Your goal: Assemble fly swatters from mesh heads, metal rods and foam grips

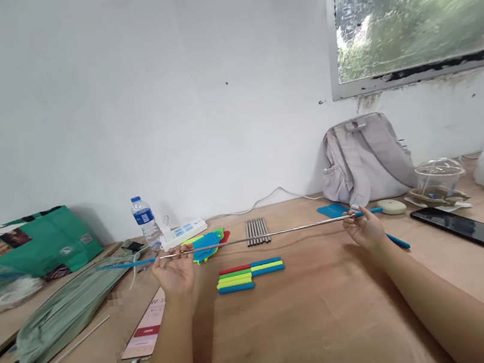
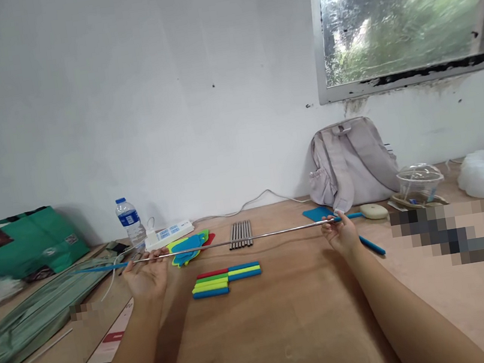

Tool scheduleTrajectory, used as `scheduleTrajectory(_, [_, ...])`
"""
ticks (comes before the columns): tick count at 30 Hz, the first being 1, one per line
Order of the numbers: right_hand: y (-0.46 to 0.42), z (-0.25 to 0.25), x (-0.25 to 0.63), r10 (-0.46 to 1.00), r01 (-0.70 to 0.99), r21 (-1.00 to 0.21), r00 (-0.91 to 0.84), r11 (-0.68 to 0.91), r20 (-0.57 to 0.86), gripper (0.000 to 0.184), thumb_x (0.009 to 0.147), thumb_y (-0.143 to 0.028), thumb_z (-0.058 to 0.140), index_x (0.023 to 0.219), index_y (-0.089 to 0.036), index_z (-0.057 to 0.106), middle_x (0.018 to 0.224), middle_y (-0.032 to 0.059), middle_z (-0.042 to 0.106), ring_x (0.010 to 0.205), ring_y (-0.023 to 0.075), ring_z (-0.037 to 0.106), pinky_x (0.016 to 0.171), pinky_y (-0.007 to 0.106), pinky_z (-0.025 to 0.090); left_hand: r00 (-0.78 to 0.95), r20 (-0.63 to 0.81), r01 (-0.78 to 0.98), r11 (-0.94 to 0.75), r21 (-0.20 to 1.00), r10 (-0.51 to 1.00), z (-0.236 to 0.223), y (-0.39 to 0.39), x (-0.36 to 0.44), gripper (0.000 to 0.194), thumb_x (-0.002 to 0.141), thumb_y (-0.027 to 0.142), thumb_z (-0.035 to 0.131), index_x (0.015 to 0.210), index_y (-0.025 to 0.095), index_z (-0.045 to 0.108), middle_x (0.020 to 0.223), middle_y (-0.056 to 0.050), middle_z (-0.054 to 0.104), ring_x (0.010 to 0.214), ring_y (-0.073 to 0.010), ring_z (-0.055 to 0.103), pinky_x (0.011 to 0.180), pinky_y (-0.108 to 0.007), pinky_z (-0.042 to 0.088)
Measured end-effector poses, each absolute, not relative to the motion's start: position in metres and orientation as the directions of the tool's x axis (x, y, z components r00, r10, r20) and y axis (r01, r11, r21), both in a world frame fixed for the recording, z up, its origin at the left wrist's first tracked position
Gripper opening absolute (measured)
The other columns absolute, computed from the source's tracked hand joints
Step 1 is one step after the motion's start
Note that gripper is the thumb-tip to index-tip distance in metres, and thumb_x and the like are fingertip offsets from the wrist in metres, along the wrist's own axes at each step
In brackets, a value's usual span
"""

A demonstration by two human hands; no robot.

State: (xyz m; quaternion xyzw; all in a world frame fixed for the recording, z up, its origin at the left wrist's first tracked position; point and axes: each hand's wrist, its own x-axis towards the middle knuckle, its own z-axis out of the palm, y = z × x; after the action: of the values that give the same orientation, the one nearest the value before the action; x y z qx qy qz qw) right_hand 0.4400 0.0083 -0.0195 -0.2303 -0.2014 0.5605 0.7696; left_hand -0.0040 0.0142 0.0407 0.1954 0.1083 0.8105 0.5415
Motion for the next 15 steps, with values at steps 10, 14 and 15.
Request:
scheduleTrajectory(10, [0.007,-0.022,0.446,0.896,-0.788,-0.445,0.435,0.425,0.086,0.042,0.091,-0.036,0.019,0.064,-0.018,0.045,0.051,-0.0031,0.045,0.036,0.0043,0.04,0.036,0.016,0.036,-0.057,0.111,-0.775,-0.114,0.622,0.992,0.038,0.009,-0.005,0.03,0.076,0.037,0.04,0.085,0.012,0.055,0.1,-0.016,0.06,0.101,-0.0314,0.055,0.081,-0.046,0.045])
scheduleTrajectory(14, [0.008,-0.022,0.45,0.883,-0.783,-0.43,0.462,0.449,0.081,0.041,0.091,-0.039,0.02,0.064,-0.018,0.044,0.052,-0.003,0.044,0.037,0.005,0.041,0.036,0.017,0.036,-0.135,0.074,-0.813,-0.153,0.562,0.988,0.031,0.012,-0.016,0.034,0.075,0.043,0.046,0.089,0.013,0.056,0.106,-0.017,0.058,0.108,-0.0324,0.05,0.09,-0.051,0.038])
scheduleTrajectory(15, [0.009,-0.023,0.451,0.879,-0.781,-0.427,0.47,0.456,0.079,0.043,0.091,-0.04,0.018,0.064,-0.018,0.044,0.052,-0.0031,0.044,0.036,0.0049,0.04,0.036,0.017,0.036,-0.185,0.08,-0.815,-0.199,0.544,0.979,0.029,0.014,-0.019,0.038,0.074,0.048,0.047,0.093,0.015,0.055,0.109,-0.016,0.057,0.111,-0.0326,0.047,0.092,-0.053,0.035])
